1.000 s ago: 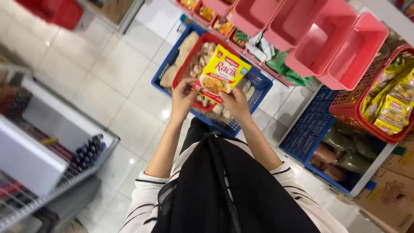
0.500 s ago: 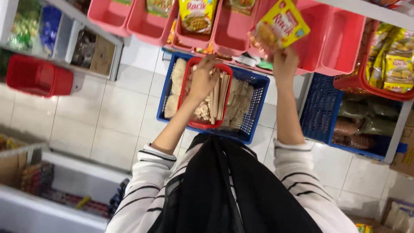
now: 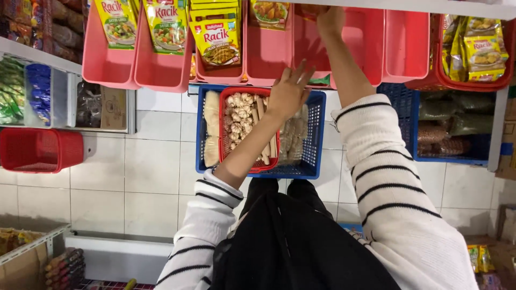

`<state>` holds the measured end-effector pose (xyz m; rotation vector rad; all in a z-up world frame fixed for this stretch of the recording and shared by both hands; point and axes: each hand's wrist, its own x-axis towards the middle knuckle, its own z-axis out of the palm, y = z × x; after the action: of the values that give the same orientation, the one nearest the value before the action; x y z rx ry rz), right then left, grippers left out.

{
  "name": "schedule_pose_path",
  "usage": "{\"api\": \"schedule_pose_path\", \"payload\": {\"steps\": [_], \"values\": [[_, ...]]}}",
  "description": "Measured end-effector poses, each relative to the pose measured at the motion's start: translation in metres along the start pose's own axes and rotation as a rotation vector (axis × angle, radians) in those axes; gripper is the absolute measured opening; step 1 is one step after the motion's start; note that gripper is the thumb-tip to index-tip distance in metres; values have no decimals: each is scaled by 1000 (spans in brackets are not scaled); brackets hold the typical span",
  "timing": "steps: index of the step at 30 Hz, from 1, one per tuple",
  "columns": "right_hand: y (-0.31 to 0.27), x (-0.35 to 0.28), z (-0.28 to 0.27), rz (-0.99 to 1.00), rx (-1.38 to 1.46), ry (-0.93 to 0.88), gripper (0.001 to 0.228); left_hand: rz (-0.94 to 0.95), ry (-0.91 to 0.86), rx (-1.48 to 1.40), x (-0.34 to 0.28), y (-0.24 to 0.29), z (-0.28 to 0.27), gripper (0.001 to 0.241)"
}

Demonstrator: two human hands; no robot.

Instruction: The person picks up seasoning packets from a basket and places them into pink bins on a shelf, then transfers garlic and ginger from a blue crate into a red basket.

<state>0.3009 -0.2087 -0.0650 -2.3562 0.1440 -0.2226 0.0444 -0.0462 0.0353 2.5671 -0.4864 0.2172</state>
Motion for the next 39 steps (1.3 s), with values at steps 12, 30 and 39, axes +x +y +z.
{"api": "schedule_pose_path", "payload": {"steps": [12, 30, 39], "values": [[-23, -98, -23, -527, 305, -13, 65, 38, 106, 176, -46, 32, -24, 53], [27, -433, -118, -442, 571, -1598, 22, -1408, 1117, -75, -457, 343, 13, 25], [-51, -590, -216, -1022, 581, -2130, 16, -1620, 1403, 336, -448, 542, 29, 20]]}}
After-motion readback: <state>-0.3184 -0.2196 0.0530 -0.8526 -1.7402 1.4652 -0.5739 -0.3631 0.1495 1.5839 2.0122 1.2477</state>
